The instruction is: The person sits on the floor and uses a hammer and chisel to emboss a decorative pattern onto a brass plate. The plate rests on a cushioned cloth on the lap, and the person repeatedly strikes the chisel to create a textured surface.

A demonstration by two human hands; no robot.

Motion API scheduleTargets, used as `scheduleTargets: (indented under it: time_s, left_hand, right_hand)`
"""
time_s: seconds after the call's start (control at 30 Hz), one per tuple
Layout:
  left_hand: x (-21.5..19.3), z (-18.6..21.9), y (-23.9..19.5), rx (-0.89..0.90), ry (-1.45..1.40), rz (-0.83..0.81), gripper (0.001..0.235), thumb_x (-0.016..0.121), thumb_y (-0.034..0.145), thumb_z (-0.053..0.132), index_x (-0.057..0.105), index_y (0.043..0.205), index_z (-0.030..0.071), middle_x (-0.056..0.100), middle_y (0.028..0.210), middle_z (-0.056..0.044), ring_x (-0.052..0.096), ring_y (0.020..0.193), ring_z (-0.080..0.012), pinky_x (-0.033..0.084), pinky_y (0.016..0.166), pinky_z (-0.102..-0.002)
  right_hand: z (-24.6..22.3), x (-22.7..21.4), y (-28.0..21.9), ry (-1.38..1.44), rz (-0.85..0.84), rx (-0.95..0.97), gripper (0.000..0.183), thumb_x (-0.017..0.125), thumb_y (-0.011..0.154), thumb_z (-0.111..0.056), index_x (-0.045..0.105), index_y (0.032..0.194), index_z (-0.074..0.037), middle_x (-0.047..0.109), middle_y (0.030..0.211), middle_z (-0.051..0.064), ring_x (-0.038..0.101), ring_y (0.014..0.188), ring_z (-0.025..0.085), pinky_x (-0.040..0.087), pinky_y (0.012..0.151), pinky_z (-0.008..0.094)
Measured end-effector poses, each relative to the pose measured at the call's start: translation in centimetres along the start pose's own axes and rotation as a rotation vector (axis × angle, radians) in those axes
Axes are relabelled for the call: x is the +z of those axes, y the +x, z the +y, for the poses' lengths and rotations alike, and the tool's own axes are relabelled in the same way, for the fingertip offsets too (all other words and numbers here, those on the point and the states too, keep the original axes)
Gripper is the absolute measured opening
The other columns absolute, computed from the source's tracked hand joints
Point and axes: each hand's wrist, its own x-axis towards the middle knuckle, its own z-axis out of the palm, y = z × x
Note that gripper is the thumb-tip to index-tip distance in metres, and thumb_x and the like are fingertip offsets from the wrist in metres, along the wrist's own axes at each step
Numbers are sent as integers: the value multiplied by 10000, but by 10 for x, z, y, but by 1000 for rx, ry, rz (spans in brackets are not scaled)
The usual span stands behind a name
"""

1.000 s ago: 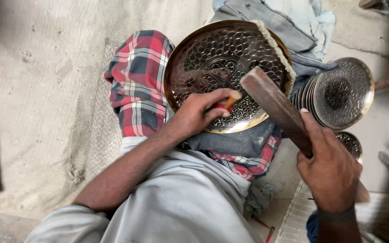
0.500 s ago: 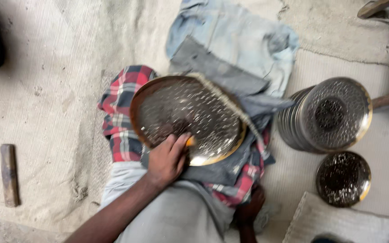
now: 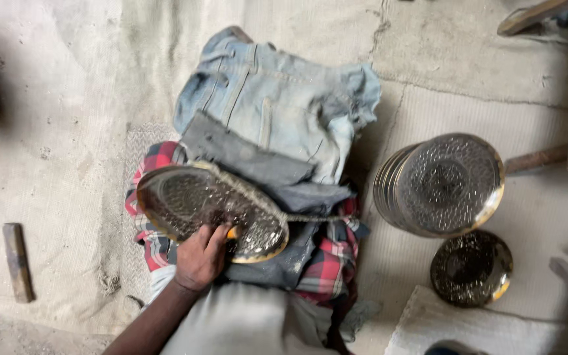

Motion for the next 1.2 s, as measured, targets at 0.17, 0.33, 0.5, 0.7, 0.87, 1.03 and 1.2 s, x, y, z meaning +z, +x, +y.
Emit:
scheduleTargets:
  time_s: [0.17, 0.33, 0.5, 0.7, 0.87, 1.03, 1.2]
  left_hand:
    - [11, -14, -21, -16, -133, 66, 533, 712, 832, 52, 598, 1353, 56, 595, 977, -128, 638, 791, -305, 531, 646, -426]
    - [-6, -25, -16, 76, -312, 93, 525, 705, 842, 57, 561, 1347, 48, 586, 990, -152, 659, 861, -346, 550, 707, -441]
    - [-64, -82, 15, -142, -654, 332, 203, 608, 1098, 106, 551, 1294, 107, 690, 1037, -48, 731, 887, -188, 596, 765, -348]
    - [-71, -126, 69, -13, -317, 227, 349, 714, 1018, 252, 560, 1216, 9, 634, 892, -191, 642, 723, -323, 510, 614, -439]
    - [-29, -115, 46, -139, -513, 247, 256, 652, 1095, 243, 516, 1118, 26, 628, 878, -226, 643, 787, -418, 500, 675, -486]
    - [-16, -119, 29, -136, -604, 258, 292, 650, 1064, 237, 487, 1117, 1, 610, 865, -231, 618, 756, -422, 485, 643, -488]
    - [-20, -112, 31, -265, -699, 189, 295, 641, 1074, 236, 454, 1044, 10, 584, 829, -221, 590, 729, -411, 477, 642, -480]
  right_hand:
    - [15, 27, -39, 14, 66, -25, 487, 690, 937, -228, 542, 1328, 22, 617, 1170, 187, 582, 1007, 262, 464, 862, 379]
    - [14, 28, -45, 78, 59, -9, 415, 679, 954, -214, 576, 1291, 4, 645, 1107, 155, 607, 933, 216, 487, 800, 351]
    - [-36, -30, -5, 227, -7, -13, 344, 669, 970, -200, 609, 1253, -13, 673, 1044, 123, 632, 859, 169, 510, 739, 322]
    - [-201, -67, -25, 521, -129, -369, 265, 656, 990, -183, 650, 1209, -33, 707, 968, 84, 662, 770, 113, 538, 665, 288]
    - [-277, -86, -35, 479, -87, -409, 210, 701, 1013, -191, 678, 1140, -26, 743, 885, 54, 631, 672, 107, 501, 586, 271]
    - [-273, -106, -6, 529, -393, -388, 255, 646, 1006, -175, 633, 1221, -37, 695, 921, 36, 651, 689, 99, 584, 590, 267]
    - [-254, -79, -15, 833, -325, -343, 236, 601, 1023, -199, 597, 1188, -29, 687, 926, 41, 693, 725, 107, 620, 563, 278]
